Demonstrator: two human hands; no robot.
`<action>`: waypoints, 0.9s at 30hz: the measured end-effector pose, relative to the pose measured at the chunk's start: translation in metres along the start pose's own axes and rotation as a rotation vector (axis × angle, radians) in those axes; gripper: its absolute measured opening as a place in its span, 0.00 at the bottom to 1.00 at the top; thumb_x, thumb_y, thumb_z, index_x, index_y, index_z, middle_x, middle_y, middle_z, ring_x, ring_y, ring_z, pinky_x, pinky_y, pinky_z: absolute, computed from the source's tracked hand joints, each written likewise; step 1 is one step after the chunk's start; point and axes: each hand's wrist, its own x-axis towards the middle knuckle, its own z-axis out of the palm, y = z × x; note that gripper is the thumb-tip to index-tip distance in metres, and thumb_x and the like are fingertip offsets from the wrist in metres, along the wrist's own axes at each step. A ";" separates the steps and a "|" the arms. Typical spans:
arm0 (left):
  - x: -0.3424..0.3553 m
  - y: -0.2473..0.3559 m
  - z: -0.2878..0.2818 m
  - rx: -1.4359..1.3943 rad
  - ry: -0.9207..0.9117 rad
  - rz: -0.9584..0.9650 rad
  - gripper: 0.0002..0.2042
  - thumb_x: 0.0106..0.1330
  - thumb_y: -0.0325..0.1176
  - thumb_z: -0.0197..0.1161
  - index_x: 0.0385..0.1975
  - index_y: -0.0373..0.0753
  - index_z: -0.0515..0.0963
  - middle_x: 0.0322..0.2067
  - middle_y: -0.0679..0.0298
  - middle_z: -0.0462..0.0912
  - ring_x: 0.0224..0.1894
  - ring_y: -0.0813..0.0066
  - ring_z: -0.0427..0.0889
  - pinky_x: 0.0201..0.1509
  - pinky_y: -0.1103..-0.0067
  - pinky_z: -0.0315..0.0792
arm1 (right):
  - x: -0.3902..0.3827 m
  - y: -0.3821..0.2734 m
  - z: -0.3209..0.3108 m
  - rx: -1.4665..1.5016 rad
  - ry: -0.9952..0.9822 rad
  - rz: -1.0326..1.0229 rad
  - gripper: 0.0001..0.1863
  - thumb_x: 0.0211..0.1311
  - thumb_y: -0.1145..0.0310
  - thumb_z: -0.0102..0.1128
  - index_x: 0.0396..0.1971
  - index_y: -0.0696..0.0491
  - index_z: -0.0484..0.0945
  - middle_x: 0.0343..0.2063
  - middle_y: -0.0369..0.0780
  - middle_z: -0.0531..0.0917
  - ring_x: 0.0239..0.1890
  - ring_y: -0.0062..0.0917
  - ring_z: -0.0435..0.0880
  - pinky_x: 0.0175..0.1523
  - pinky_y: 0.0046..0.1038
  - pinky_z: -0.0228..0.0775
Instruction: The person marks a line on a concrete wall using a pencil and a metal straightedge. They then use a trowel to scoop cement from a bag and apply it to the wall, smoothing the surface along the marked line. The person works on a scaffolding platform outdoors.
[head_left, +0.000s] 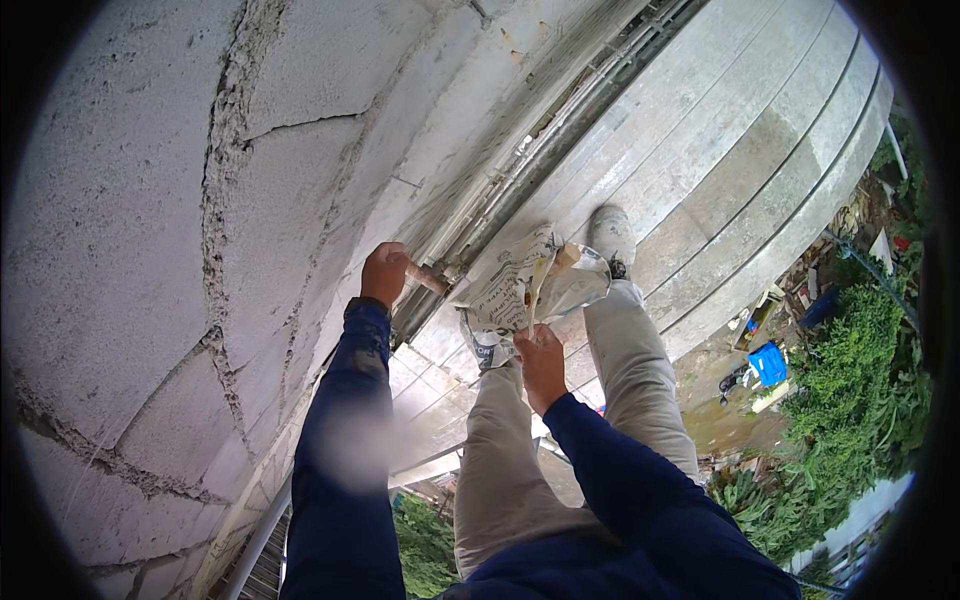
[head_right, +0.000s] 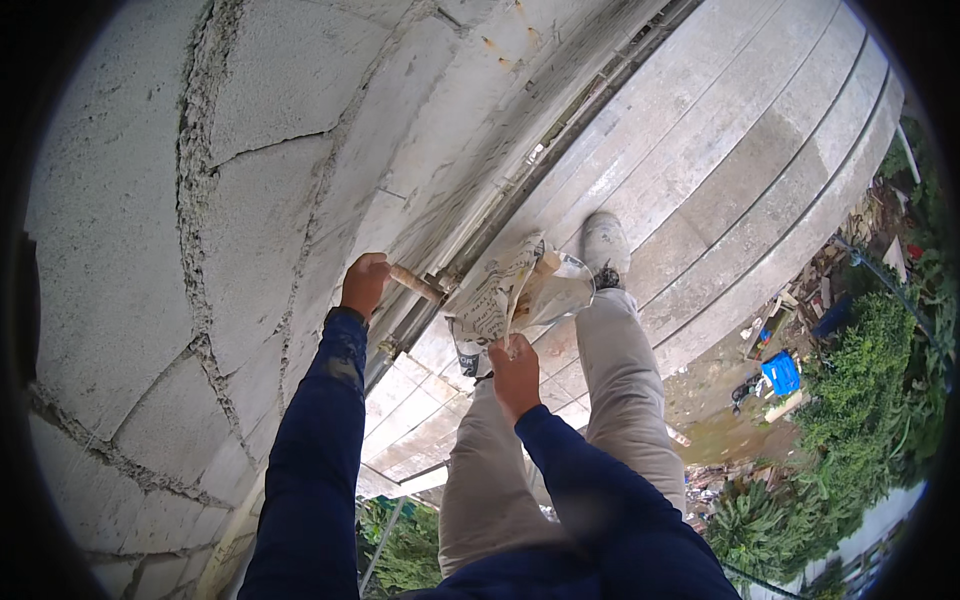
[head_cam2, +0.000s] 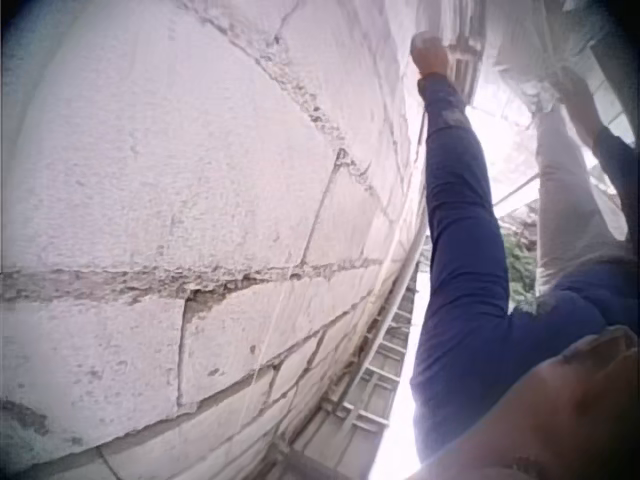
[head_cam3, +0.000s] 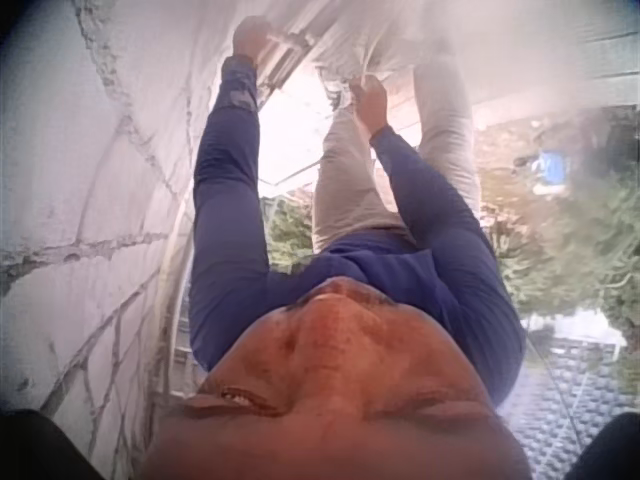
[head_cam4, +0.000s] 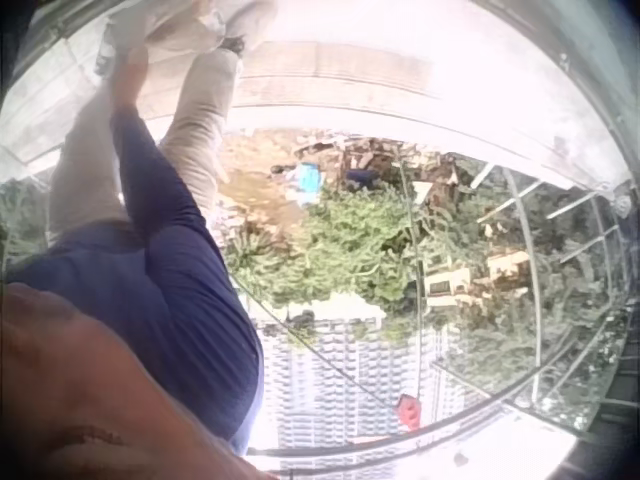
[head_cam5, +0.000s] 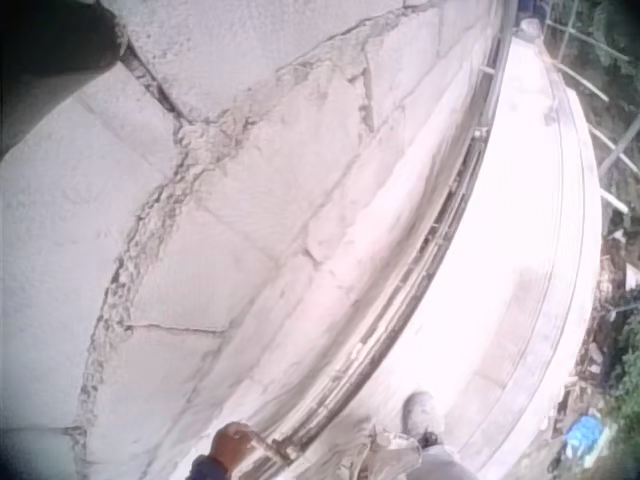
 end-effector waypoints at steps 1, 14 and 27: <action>0.013 0.003 0.003 0.003 0.010 -0.020 0.20 0.68 0.34 0.61 0.56 0.31 0.77 0.42 0.57 0.86 0.43 0.70 0.85 0.52 0.74 0.77 | 0.000 -0.003 -0.003 -0.058 -0.017 0.013 0.08 0.68 0.66 0.61 0.38 0.55 0.75 0.31 0.33 0.78 0.33 0.16 0.75 0.40 0.24 0.70; 0.032 0.038 0.024 0.150 0.025 -0.025 0.21 0.63 0.35 0.65 0.56 0.36 0.78 0.45 0.53 0.88 0.48 0.59 0.87 0.53 0.69 0.78 | 0.017 -0.034 -0.026 -0.655 0.000 -0.220 0.13 0.60 0.65 0.64 0.34 0.62 0.78 0.35 0.51 0.80 0.42 0.46 0.77 0.49 0.45 0.67; 0.040 0.041 0.031 0.136 0.111 -0.087 0.29 0.65 0.32 0.64 0.66 0.33 0.68 0.47 0.50 0.86 0.48 0.63 0.86 0.53 0.70 0.79 | 0.043 -0.043 -0.037 -0.768 -0.050 -0.567 0.02 0.61 0.75 0.64 0.33 0.55 0.79 0.44 0.49 0.73 0.46 0.42 0.73 0.45 0.37 0.76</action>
